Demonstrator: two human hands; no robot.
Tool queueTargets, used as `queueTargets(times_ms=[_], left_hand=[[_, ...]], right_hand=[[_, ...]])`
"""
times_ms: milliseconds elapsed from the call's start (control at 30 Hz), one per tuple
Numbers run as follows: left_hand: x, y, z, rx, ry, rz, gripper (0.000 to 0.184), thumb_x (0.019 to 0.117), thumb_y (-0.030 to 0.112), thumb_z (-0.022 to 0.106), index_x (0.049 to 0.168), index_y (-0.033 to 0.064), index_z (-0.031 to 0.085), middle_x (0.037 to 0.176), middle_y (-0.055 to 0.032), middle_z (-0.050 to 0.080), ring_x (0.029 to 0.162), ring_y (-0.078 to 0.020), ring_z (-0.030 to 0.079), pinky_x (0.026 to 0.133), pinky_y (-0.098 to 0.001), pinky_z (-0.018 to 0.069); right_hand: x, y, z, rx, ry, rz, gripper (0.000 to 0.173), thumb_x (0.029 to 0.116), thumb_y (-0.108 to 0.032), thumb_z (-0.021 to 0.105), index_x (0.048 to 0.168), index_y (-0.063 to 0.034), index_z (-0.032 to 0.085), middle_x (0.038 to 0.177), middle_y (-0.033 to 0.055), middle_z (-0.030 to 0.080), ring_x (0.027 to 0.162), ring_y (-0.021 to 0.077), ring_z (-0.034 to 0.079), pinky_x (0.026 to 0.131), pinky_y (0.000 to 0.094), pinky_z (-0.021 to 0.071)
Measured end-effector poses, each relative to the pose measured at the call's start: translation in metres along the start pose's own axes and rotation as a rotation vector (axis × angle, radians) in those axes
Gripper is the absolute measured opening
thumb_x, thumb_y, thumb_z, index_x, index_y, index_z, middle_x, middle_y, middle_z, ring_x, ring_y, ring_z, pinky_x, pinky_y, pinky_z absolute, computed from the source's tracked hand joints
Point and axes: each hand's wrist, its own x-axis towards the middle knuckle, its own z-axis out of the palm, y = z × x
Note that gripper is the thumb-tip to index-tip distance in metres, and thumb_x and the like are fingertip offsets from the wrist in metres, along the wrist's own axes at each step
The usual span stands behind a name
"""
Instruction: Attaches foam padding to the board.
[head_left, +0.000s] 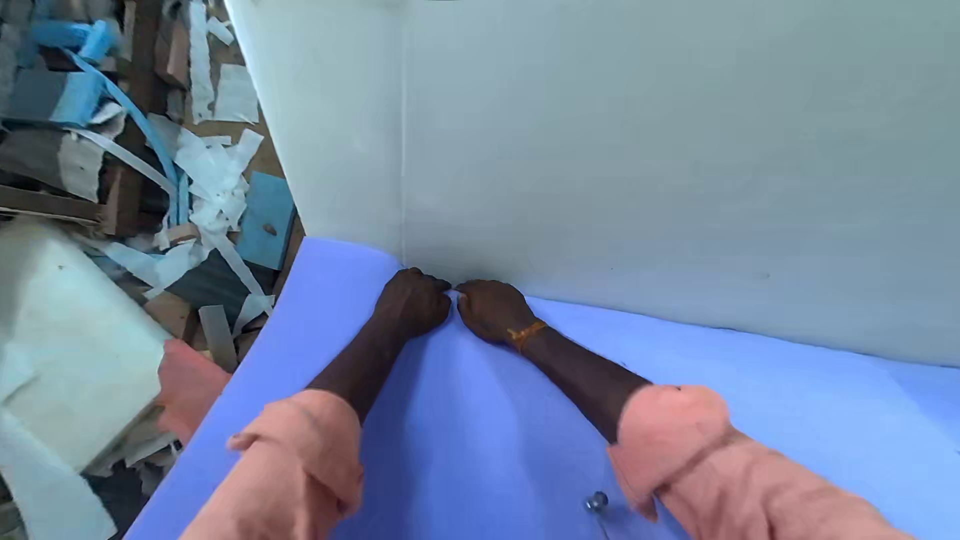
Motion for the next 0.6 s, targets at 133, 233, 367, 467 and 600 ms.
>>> queueTargets(times_ms=[133, 233, 367, 467, 600], left_hand=[[0.013, 0.005, -0.008, 0.053, -0.128, -0.069, 0.051, 0.1066, 0.042, 0.036, 0.109, 0.0098, 0.075, 0.111, -0.0168, 0.074, 0.113, -0.0388, 0.067, 0.096, -0.0618, 0.0495], [0.018, 0.007, -0.010, 0.056, -0.134, -0.075, 0.061, 0.1073, 0.047, 0.029, 0.104, 0.0092, 0.076, 0.110, -0.0164, 0.074, 0.115, -0.0389, 0.066, 0.099, -0.0623, 0.0470], [0.024, 0.002, -0.007, 0.087, -0.135, -0.067, 0.064, 0.1062, 0.048, 0.024, 0.098, 0.0104, 0.076, 0.106, -0.0132, 0.075, 0.115, -0.0359, 0.065, 0.106, -0.0594, 0.0420], [0.025, 0.009, 0.004, 0.100, -0.153, -0.120, 0.065, 0.1051, 0.051, 0.026, 0.098, 0.0088, 0.075, 0.109, -0.0159, 0.074, 0.118, -0.0375, 0.064, 0.110, -0.0606, 0.0379], [0.024, 0.008, -0.013, 0.027, -0.165, -0.129, 0.061, 0.1057, 0.052, 0.029, 0.108, 0.0139, 0.077, 0.114, -0.0130, 0.074, 0.123, -0.0353, 0.062, 0.114, -0.0596, 0.0357]], right_hand=[[0.031, 0.009, -0.018, 0.069, -0.326, -0.011, 0.046, 0.1077, -0.036, 0.039, 0.114, -0.0038, 0.072, 0.113, 0.0224, 0.071, 0.111, 0.0419, 0.066, 0.091, 0.0666, 0.0484], [0.000, 0.025, -0.028, 0.269, -0.235, -0.036, 0.047, 0.1110, -0.036, 0.035, 0.136, -0.0101, 0.065, 0.128, 0.0182, 0.069, 0.123, 0.0362, 0.063, 0.104, 0.0616, 0.0457], [-0.035, 0.028, -0.014, 0.222, 0.102, 0.007, 0.040, 0.1100, -0.029, 0.039, 0.132, -0.0134, 0.068, 0.126, 0.0109, 0.071, 0.119, 0.0284, 0.067, 0.102, 0.0526, 0.0522], [-0.010, 0.039, -0.007, 0.124, -0.045, 0.086, 0.039, 0.1068, -0.033, 0.042, 0.105, -0.0092, 0.073, 0.101, 0.0173, 0.073, 0.101, 0.0376, 0.070, 0.083, 0.0619, 0.0525], [-0.007, 0.037, -0.029, 0.121, -0.154, 0.036, 0.042, 0.1097, -0.034, 0.040, 0.117, -0.0080, 0.072, 0.109, 0.0188, 0.073, 0.107, 0.0379, 0.069, 0.091, 0.0627, 0.0517]])
